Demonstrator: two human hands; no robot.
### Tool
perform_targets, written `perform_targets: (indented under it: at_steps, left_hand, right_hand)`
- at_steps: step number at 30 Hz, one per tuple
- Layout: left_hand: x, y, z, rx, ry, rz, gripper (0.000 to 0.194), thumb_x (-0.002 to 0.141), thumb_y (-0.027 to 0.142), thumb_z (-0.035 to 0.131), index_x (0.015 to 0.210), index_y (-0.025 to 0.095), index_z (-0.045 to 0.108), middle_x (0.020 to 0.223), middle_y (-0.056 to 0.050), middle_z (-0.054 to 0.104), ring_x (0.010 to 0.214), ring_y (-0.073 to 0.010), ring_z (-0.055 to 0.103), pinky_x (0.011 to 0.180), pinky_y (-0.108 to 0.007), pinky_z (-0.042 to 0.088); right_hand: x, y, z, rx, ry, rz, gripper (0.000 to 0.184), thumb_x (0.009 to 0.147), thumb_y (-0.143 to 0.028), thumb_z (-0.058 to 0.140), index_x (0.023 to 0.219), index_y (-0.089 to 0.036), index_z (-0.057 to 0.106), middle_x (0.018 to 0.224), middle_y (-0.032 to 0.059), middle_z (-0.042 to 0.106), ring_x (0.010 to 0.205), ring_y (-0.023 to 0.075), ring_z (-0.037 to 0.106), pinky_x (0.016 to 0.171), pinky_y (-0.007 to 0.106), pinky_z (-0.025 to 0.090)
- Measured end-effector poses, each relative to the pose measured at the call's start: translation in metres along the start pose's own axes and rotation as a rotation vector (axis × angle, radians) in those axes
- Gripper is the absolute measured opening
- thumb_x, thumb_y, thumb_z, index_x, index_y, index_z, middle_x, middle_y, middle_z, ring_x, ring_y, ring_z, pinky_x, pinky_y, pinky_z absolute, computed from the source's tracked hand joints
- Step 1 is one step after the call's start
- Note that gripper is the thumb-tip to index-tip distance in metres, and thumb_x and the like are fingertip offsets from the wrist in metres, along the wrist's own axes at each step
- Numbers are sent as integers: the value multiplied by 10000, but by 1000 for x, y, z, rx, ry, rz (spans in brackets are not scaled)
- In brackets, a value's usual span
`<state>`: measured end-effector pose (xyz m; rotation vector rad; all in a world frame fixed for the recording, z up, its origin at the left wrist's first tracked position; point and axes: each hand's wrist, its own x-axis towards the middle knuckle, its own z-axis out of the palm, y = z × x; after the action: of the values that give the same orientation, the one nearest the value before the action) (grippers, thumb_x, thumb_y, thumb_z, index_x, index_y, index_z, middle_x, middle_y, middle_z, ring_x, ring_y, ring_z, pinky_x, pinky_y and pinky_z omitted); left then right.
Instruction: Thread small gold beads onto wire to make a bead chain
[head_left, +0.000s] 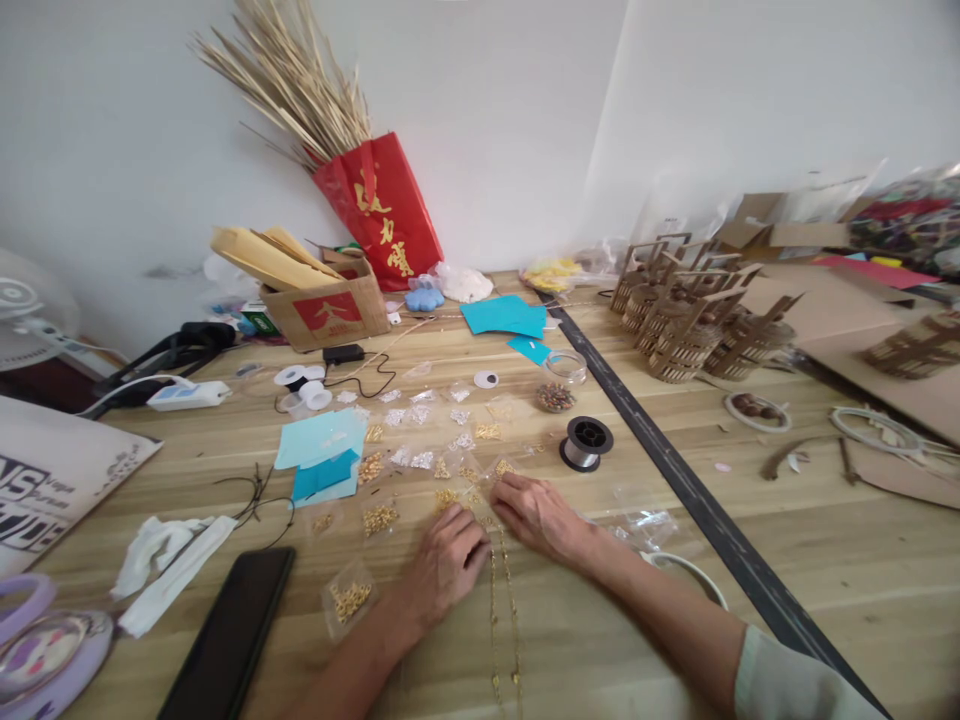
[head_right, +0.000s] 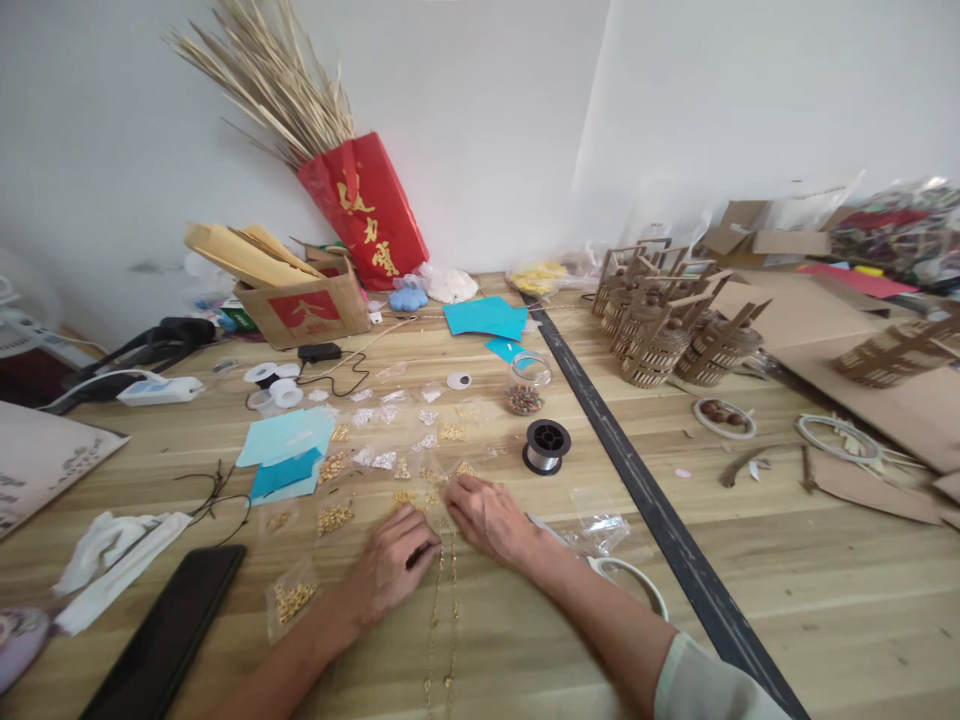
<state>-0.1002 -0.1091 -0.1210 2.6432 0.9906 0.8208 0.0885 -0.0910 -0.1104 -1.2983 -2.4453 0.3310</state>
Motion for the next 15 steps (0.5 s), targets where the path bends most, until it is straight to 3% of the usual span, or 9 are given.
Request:
perform_targets:
  at_steps: [15]
  left_hand:
    - [4,0,-6,-118,-32,-112,171,803,66,564,664,163,587,654,-22,601,680,-164,527,628,-278,432]
  right_hand:
    - [0,1,0,21,-1,-1,170,932,-155,477,773,-174,534,761,2,540,668,118,518,604,243,316]
